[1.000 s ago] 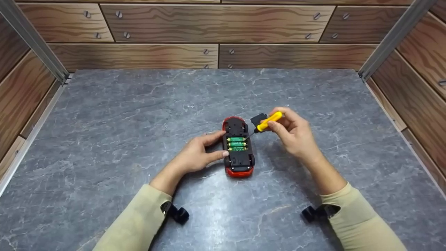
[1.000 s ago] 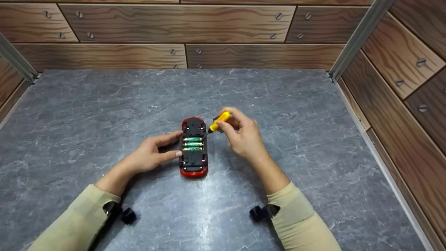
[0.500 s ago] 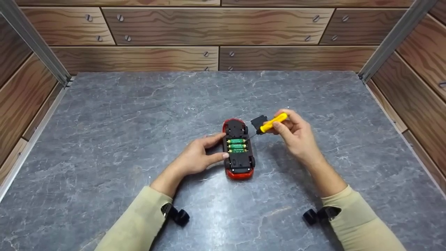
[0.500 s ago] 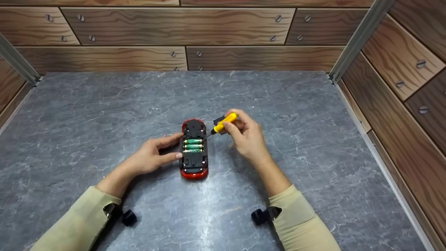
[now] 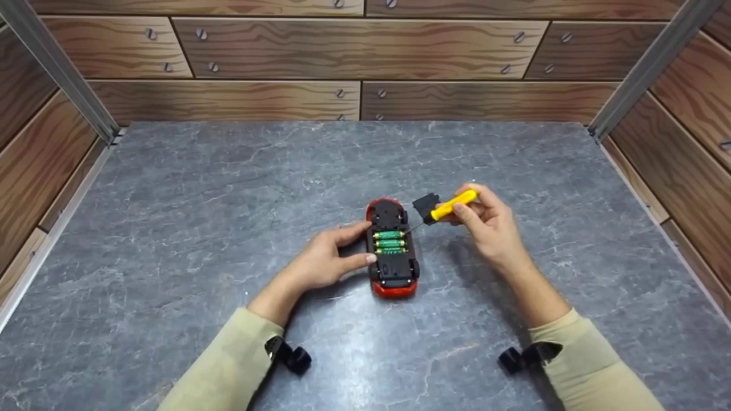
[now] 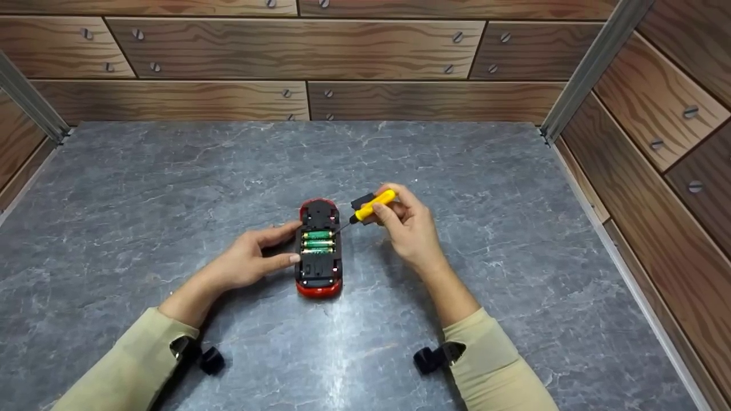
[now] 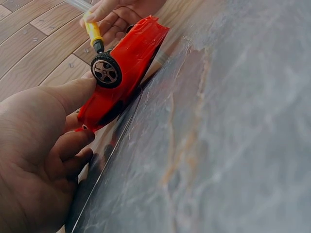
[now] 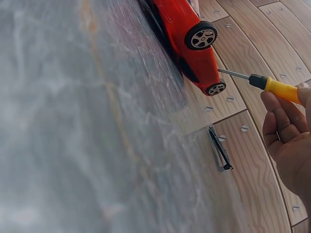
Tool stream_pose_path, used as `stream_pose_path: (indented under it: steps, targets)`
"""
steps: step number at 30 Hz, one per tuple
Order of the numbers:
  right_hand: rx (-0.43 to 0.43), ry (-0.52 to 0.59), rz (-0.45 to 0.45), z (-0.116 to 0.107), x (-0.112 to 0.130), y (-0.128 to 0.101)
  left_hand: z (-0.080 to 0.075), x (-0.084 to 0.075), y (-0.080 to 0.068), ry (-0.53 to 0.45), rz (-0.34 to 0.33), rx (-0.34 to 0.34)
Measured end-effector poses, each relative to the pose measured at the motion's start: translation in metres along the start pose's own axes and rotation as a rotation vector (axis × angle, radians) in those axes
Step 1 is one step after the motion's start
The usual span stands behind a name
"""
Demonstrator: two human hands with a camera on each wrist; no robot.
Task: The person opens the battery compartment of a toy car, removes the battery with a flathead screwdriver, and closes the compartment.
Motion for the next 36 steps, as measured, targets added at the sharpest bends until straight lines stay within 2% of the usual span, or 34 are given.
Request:
stream_pose_path:
  steps: [15, 29, 36]
  targets:
    - [-0.070, 0.035, 0.070, -0.009, -0.010, -0.005, 0.000, -0.001, 0.002, 0.050, 0.017, -0.005]
    - [-0.070, 0.061, 0.068, -0.006, -0.010, -0.004, -0.001, 0.002, -0.002, 0.038, -0.011, -0.014]
    - [-0.121, 0.039, 0.113, -0.009, -0.013, -0.005, -0.001, 0.001, -0.001, 0.043, 0.003, -0.017]
Point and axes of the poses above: each hand's wrist, its own y-axis towards the middle knuckle, its own z-axis out of the palm, x = y × z, the point moved 9 cm from there along y, towards the middle knuckle, and after that the axes turned 5 degrees about x, right-handed, at the moved point
